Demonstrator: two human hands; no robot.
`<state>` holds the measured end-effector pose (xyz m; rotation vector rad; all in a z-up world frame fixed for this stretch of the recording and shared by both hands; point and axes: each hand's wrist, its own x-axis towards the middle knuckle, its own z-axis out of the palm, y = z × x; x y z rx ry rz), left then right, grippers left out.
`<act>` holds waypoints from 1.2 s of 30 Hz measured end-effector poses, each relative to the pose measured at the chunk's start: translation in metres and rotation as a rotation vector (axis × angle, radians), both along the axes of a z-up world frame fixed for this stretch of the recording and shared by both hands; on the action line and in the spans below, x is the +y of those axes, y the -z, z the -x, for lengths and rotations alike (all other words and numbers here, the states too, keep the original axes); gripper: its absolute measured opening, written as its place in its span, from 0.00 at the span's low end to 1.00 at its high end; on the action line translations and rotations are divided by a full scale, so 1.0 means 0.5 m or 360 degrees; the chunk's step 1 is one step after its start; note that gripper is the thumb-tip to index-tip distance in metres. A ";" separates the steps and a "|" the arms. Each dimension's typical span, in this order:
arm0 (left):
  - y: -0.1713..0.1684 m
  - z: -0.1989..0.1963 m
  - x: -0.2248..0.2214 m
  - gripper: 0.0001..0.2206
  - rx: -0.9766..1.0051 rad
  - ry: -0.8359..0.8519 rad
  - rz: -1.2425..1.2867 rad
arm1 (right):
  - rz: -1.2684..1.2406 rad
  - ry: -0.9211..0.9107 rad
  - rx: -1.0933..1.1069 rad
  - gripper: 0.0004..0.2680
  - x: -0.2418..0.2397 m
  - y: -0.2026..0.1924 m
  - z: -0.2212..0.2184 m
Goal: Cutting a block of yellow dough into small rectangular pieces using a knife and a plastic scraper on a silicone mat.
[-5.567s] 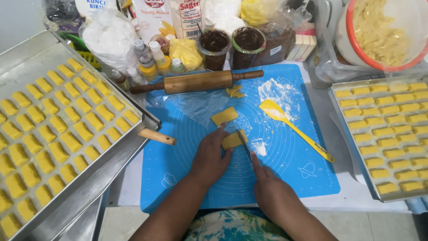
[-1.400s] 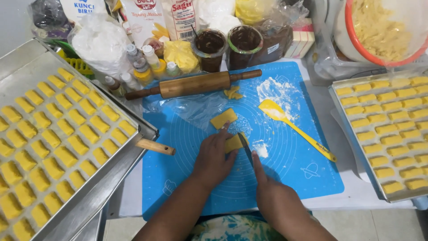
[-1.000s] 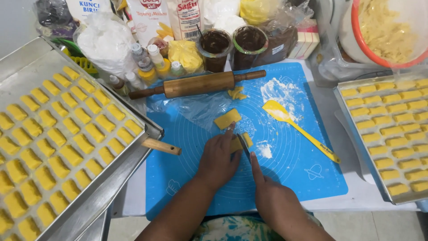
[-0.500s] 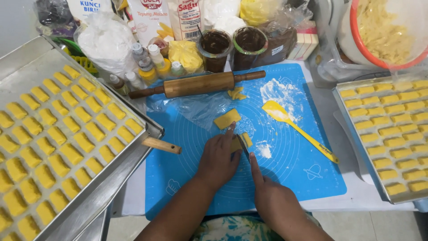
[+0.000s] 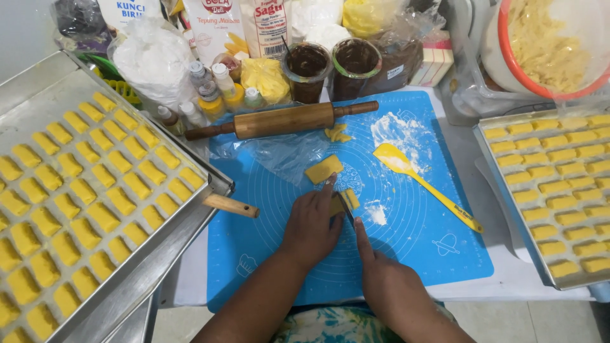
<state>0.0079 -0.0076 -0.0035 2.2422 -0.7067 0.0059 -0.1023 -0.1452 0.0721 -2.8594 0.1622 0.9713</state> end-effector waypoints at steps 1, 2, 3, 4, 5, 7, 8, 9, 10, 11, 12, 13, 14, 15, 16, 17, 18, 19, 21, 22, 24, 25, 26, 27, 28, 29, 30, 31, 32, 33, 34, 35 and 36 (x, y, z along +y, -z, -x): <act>-0.002 0.000 0.000 0.35 -0.0001 -0.0001 0.0000 | 0.0000 -0.0001 -0.0001 0.33 -0.001 0.004 0.001; -0.004 0.000 0.001 0.35 -0.0003 0.0004 -0.0001 | -0.0002 -0.0021 -0.0056 0.34 -0.003 0.007 0.003; -0.006 0.001 0.001 0.35 -0.0005 0.0009 -0.0003 | -0.0005 -0.0041 -0.0110 0.34 -0.004 0.011 0.005; -0.005 0.001 0.001 0.35 -0.0004 0.0009 -0.0003 | -0.0004 -0.0040 -0.0109 0.34 -0.004 0.011 0.002; -0.004 0.001 0.001 0.35 -0.0024 0.0008 0.0007 | 0.0010 -0.0038 -0.0103 0.33 -0.003 0.011 0.000; -0.001 0.001 0.000 0.35 -0.0045 0.0005 0.0017 | 0.0025 -0.0036 -0.0097 0.33 -0.004 0.012 -0.001; 0.001 0.001 0.000 0.35 -0.0030 0.0007 0.0016 | 0.0002 -0.0040 -0.0122 0.33 -0.006 0.012 0.002; 0.003 0.000 0.001 0.35 -0.0016 0.0008 0.0015 | -0.0020 -0.0046 -0.0148 0.33 -0.008 0.013 0.003; 0.002 0.000 0.000 0.35 -0.0017 0.0006 0.0015 | -0.0021 -0.0048 -0.0149 0.33 -0.008 0.013 0.003; 0.002 0.000 0.000 0.35 -0.0009 0.0003 0.0004 | -0.0010 -0.0049 -0.0117 0.33 -0.008 0.013 0.003; 0.002 0.000 -0.001 0.34 -0.0001 0.0000 -0.0006 | 0.0001 -0.0049 -0.0085 0.33 -0.009 0.012 0.004; 0.001 0.000 -0.001 0.34 0.0000 0.0000 -0.0005 | 0.0002 -0.0049 -0.0085 0.33 -0.008 0.010 0.001; 0.001 0.001 -0.001 0.35 0.0001 -0.0007 -0.0017 | -0.0028 -0.0027 -0.0074 0.33 -0.007 0.008 -0.002; 0.000 0.001 -0.002 0.35 0.0003 -0.0012 -0.0029 | -0.0059 -0.0004 -0.0064 0.33 -0.006 0.006 -0.005; 0.001 0.001 -0.002 0.35 0.0003 -0.0011 -0.0029 | -0.0058 -0.0003 -0.0064 0.33 -0.007 0.011 -0.005; 0.003 0.000 -0.001 0.34 -0.0018 -0.0001 -0.0007 | -0.0038 -0.0003 -0.0071 0.33 -0.008 0.016 -0.006; 0.005 0.000 0.000 0.34 -0.0039 0.0009 0.0015 | -0.0017 -0.0004 -0.0078 0.33 -0.008 0.021 -0.007; 0.003 -0.001 0.000 0.34 -0.0041 0.0005 0.0014 | -0.0019 -0.0008 -0.0080 0.33 -0.012 0.023 -0.003; -0.001 -0.001 0.000 0.34 -0.0028 0.0006 -0.0003 | -0.0026 -0.0084 -0.0131 0.34 -0.020 0.028 0.006; -0.004 -0.002 0.000 0.34 -0.0027 0.0003 -0.0002 | -0.0025 -0.0087 -0.0131 0.34 -0.017 0.026 0.003; -0.010 -0.001 -0.001 0.34 0.0010 -0.0001 0.0001 | 0.0007 -0.0087 -0.0082 0.33 -0.014 0.023 -0.001; -0.007 -0.001 -0.001 0.34 0.0011 0.0002 0.0003 | 0.0009 -0.0084 -0.0081 0.33 -0.011 0.020 -0.005; -0.005 -0.001 -0.001 0.35 -0.0002 -0.0003 -0.0004 | 0.0008 -0.0050 -0.0055 0.33 -0.008 0.018 -0.009; -0.002 -0.001 0.000 0.35 -0.0014 -0.0010 -0.0011 | 0.0007 -0.0019 -0.0029 0.33 -0.006 0.015 -0.014; -0.003 0.001 -0.001 0.35 -0.0013 -0.0011 -0.0010 | 0.0008 -0.0020 -0.0028 0.33 -0.005 0.005 -0.013; -0.005 -0.001 -0.002 0.35 -0.0008 -0.0015 0.0007 | -0.0016 0.0027 0.0048 0.33 -0.004 -0.005 -0.015; -0.007 -0.002 -0.002 0.35 -0.0003 -0.0019 0.0023 | -0.0040 0.0073 0.0125 0.34 -0.003 -0.015 -0.017; -0.006 -0.002 -0.002 0.35 0.0000 -0.0021 0.0024 | -0.0039 0.0072 0.0128 0.34 -0.006 -0.007 -0.014; -0.005 -0.001 -0.002 0.35 -0.0003 -0.0024 0.0013 | -0.0035 0.0023 0.0042 0.34 -0.009 0.001 -0.011; -0.004 -0.001 -0.003 0.36 -0.0008 -0.0021 0.0001 | -0.0031 -0.0019 -0.0045 0.34 -0.012 0.010 -0.007; -0.003 0.000 -0.004 0.36 -0.0006 -0.0017 0.0002 | -0.0031 -0.0014 -0.0043 0.34 -0.012 0.010 -0.010; -0.003 0.000 -0.004 0.35 -0.0042 -0.0023 -0.0003 | -0.0052 0.0011 0.0008 0.34 -0.012 0.010 -0.015; -0.002 0.001 -0.004 0.35 -0.0078 -0.0029 -0.0008 | -0.0073 0.0036 0.0058 0.34 -0.011 0.011 -0.020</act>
